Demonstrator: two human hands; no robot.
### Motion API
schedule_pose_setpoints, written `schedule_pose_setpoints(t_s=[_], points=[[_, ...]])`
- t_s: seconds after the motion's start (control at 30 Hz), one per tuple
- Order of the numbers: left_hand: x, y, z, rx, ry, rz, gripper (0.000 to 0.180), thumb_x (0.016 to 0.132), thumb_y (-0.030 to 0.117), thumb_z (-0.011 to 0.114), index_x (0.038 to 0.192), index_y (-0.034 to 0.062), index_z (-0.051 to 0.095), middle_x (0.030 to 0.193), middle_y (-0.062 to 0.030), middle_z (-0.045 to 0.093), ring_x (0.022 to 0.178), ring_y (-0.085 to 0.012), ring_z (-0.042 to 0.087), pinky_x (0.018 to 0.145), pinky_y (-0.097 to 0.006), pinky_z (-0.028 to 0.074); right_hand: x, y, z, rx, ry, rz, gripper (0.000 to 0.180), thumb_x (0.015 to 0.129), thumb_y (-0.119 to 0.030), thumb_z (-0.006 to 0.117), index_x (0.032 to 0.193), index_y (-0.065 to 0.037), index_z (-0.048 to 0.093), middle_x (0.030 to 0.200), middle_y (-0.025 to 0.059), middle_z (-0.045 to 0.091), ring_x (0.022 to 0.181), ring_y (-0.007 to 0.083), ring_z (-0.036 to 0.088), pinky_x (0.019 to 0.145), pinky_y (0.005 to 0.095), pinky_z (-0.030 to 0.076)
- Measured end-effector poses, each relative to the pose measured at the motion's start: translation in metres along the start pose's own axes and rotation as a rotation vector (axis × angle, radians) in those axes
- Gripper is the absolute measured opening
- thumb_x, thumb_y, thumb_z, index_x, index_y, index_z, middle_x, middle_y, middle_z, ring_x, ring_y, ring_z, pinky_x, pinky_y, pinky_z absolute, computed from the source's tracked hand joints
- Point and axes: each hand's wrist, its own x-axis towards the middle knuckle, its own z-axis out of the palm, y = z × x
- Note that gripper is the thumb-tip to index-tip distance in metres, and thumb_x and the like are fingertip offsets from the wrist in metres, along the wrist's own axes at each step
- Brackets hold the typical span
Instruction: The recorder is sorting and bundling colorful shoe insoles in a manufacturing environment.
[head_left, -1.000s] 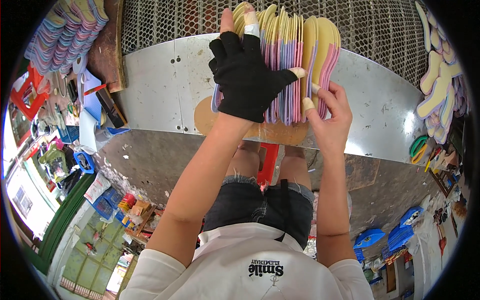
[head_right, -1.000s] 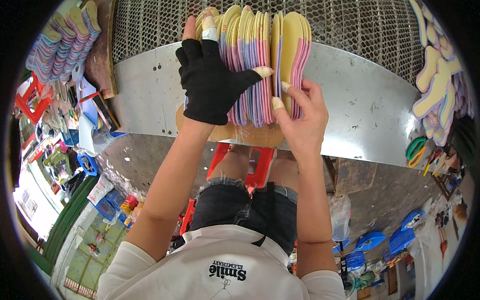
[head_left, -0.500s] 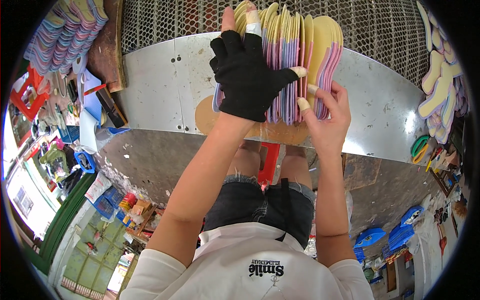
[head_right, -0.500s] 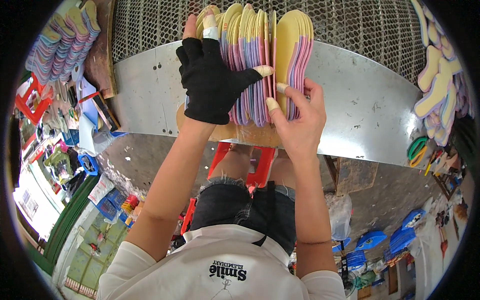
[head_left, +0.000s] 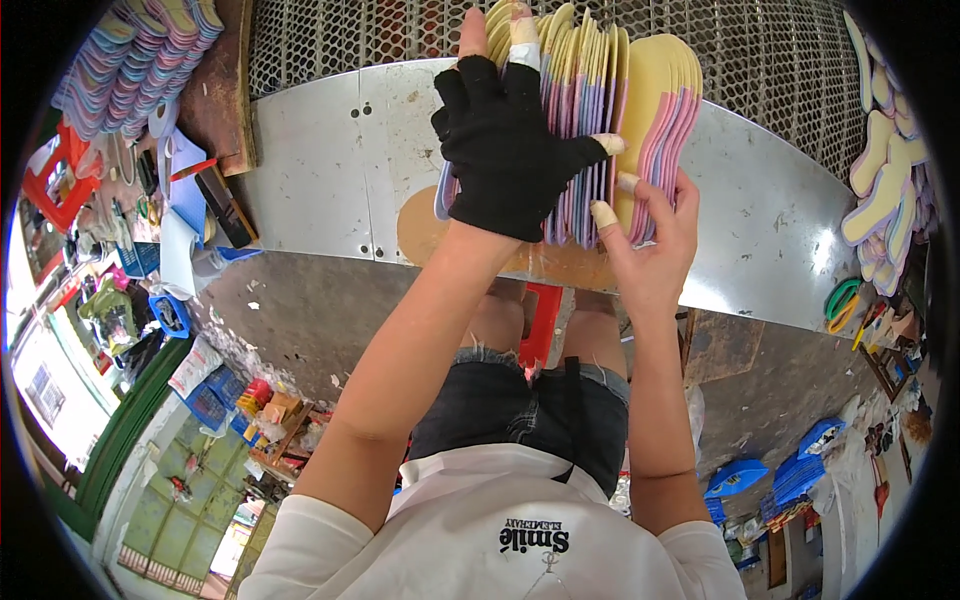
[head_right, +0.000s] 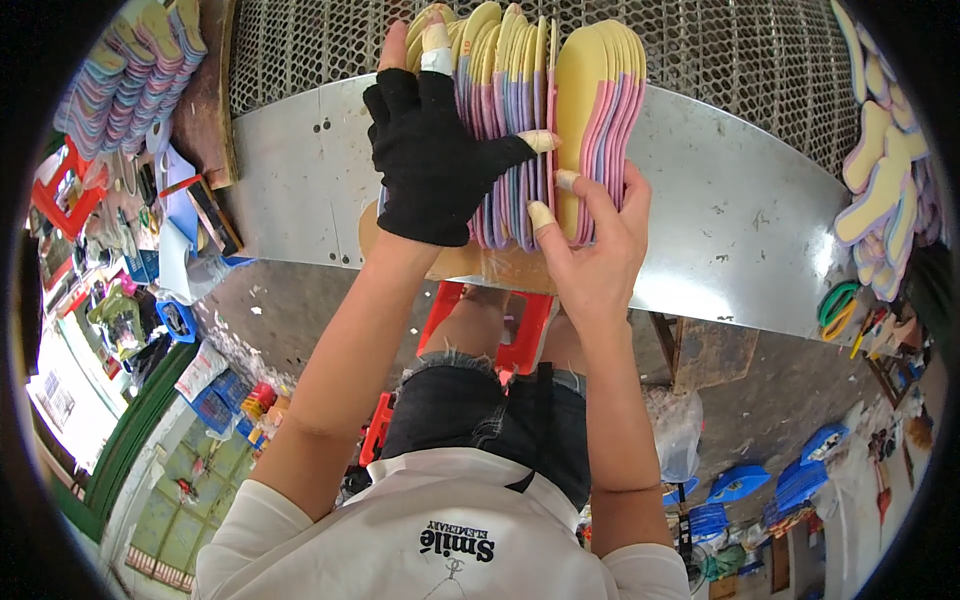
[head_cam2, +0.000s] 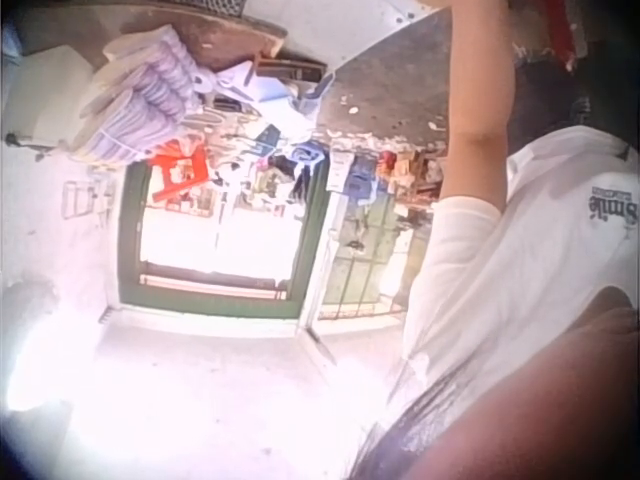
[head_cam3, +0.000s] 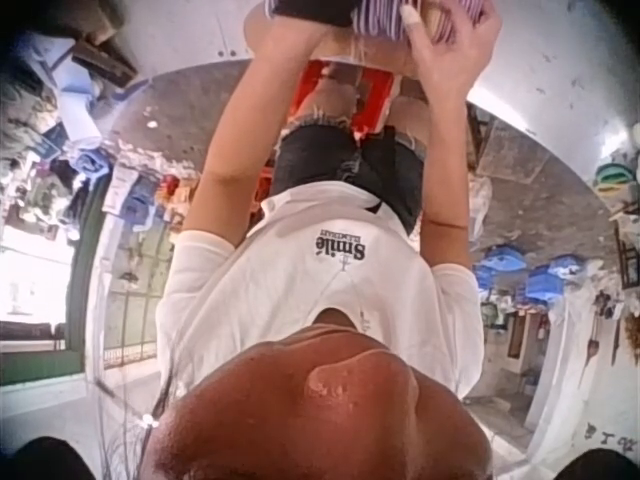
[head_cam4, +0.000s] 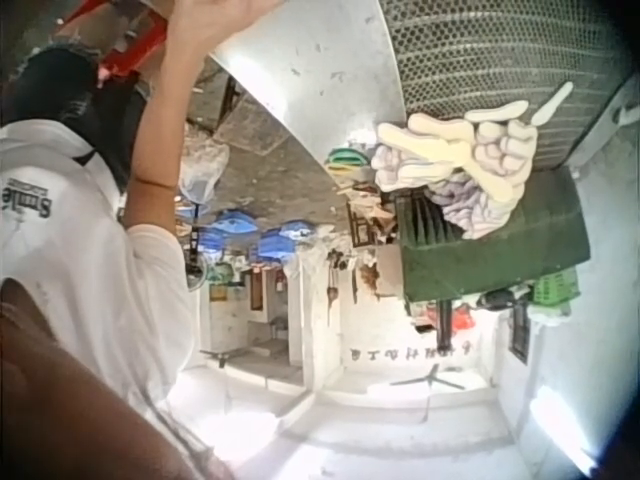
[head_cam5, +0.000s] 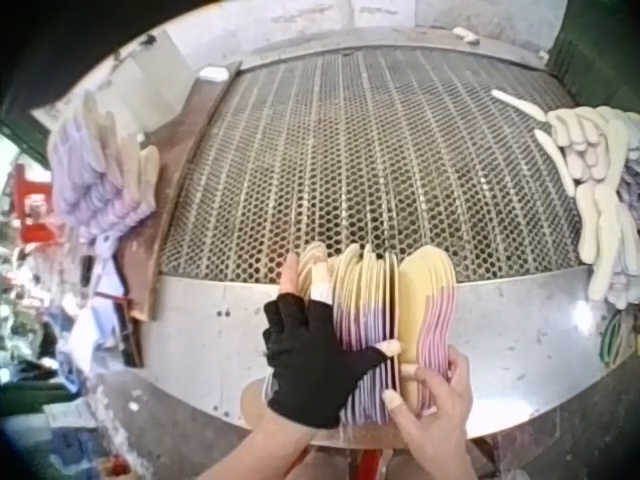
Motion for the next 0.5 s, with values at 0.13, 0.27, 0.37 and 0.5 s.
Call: schedule_pose_setpoints(t_s=[0.13,0.27,0.37,0.5], points=[[-0.001,-0.001,0.002,0.015,0.035,0.046,0.120,0.056,0.055,0.087,0.147,0.0029,0.029,0.147,-0.0254,0.027,0.126,-0.0449,0.037,0.100,-0.051,0.039,0.001,0.004,-0.001,0.083,0.036,0.076,0.037,0.077,-0.007,0.071,0.114,-0.005,0.066,0.123,0.0211,0.050,0.110,0.0359,0.055,0.094,0.0381,0.044],[-0.001,-0.003,0.001,0.017,0.046,0.056,0.120,0.056,0.054,0.087,0.148,0.0034,0.027,0.147,-0.0258,0.027,0.126,-0.0450,0.037,0.100,-0.051,0.039,-0.002,0.006,0.003,0.040,0.057,0.019,0.033,0.080,-0.004,0.067,0.113,-0.006,0.067,0.124,0.0218,0.050,0.111,0.0362,0.054,0.094,0.0381,0.044],[0.000,-0.001,-0.001,0.000,0.021,0.049,0.123,0.055,0.056,0.086,0.149,0.0038,0.026,0.147,-0.0266,0.026,0.125,-0.0463,0.035,0.100,-0.051,0.039,-0.005,0.004,0.003,-0.028,0.009,0.020,0.034,0.077,-0.007,0.072,0.111,-0.005,0.068,0.125,0.0220,0.049,0.111,0.0364,0.054,0.094,0.0381,0.045],[0.011,-0.027,0.017,-0.070,0.268,0.258,0.103,0.066,0.043,0.085,0.145,0.0019,0.033,0.145,-0.0259,0.035,0.128,-0.0409,0.042,0.101,-0.047,0.040,-0.002,-0.010,0.005,-0.013,0.017,-0.013,0.041,0.071,-0.013,0.080,0.110,-0.005,0.068,0.126,0.0215,0.048,0.112,0.0366,0.054,0.094,0.0393,0.045]])
